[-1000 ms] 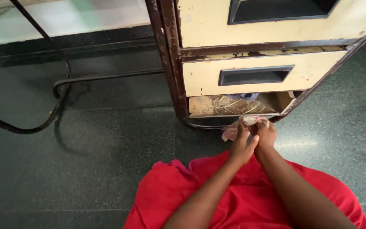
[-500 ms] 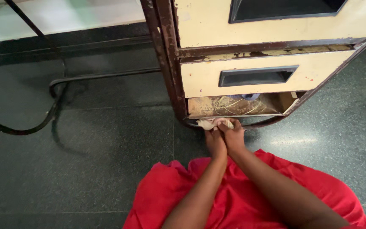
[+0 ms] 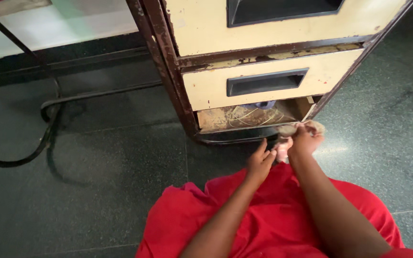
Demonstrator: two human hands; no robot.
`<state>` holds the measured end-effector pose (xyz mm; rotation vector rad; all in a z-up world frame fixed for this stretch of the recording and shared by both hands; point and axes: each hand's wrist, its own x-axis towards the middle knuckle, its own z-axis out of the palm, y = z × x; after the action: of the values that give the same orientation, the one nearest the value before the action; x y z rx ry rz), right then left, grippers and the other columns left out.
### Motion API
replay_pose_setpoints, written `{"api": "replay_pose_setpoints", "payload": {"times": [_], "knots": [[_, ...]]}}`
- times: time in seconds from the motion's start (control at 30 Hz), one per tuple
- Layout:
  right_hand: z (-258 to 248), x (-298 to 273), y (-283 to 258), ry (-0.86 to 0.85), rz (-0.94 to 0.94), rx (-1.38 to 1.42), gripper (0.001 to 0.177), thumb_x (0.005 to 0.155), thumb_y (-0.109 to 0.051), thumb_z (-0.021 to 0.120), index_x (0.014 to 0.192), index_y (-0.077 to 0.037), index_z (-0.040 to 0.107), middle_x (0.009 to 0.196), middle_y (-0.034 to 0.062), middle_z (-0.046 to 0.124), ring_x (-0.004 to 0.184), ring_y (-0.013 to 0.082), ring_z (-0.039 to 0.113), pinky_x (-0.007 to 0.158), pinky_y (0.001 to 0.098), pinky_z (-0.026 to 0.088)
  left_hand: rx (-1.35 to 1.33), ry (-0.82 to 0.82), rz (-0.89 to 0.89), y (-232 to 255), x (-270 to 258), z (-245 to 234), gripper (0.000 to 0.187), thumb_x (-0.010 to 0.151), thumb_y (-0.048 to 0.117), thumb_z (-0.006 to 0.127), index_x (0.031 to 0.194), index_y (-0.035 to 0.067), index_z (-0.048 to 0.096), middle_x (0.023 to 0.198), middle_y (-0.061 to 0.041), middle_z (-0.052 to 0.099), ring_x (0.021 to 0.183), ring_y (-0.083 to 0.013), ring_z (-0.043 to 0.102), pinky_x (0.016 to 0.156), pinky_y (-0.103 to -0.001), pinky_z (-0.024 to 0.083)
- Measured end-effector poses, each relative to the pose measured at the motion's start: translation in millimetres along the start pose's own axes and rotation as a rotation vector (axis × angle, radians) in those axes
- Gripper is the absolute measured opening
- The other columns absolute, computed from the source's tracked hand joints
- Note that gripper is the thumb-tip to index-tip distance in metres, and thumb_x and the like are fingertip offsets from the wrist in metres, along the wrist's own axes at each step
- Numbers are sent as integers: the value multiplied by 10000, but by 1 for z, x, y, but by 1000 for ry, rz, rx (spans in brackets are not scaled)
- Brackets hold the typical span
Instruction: The person wipes the exterior surfaces of a two-drawer cabinet using a cloth. They clean the top surface, the front of the drawers, and the sides of the cabinet.
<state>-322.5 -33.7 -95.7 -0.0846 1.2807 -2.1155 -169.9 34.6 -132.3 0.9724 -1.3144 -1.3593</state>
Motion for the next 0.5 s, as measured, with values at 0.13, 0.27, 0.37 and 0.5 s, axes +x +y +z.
{"api": "replay_pose_setpoints", "payload": {"times": [0.13,0.27,0.37,0.5], "knots": [[1,-17,-5,-2,-30,-67,386,946,4,643,1196,-208,438,1077,40,592,835,191,621,593,337,516,-233,54,50,-43,17,-10,793,998,172,629,1620,-7,171,1550,-260,444,1407,-271,515,1127,-315,420],[-7,-10,18,-175,-197,-94,346,977,51,639,1206,-146,469,1122,46,592,948,181,653,730,311,606,-225,210,-116,-46,26,-16,780,989,200,611,1627,36,193,1510,-271,499,1366,-280,556,1099,-326,443],[-8,-8,21,-174,-175,-113,285,991,31,633,1172,-135,488,1110,48,592,933,179,643,713,316,591,-81,257,-157,-32,24,-26,725,992,245,603,1606,42,275,1461,-262,571,1310,-285,610,1062,-332,474],[7,-33,2,-44,53,-178,245,982,-41,598,1120,-197,470,1054,39,592,841,186,611,599,330,497,-95,246,-156,-25,18,-29,675,1007,275,604,1575,18,344,1437,-256,586,1302,-282,616,1066,-335,464]]}}
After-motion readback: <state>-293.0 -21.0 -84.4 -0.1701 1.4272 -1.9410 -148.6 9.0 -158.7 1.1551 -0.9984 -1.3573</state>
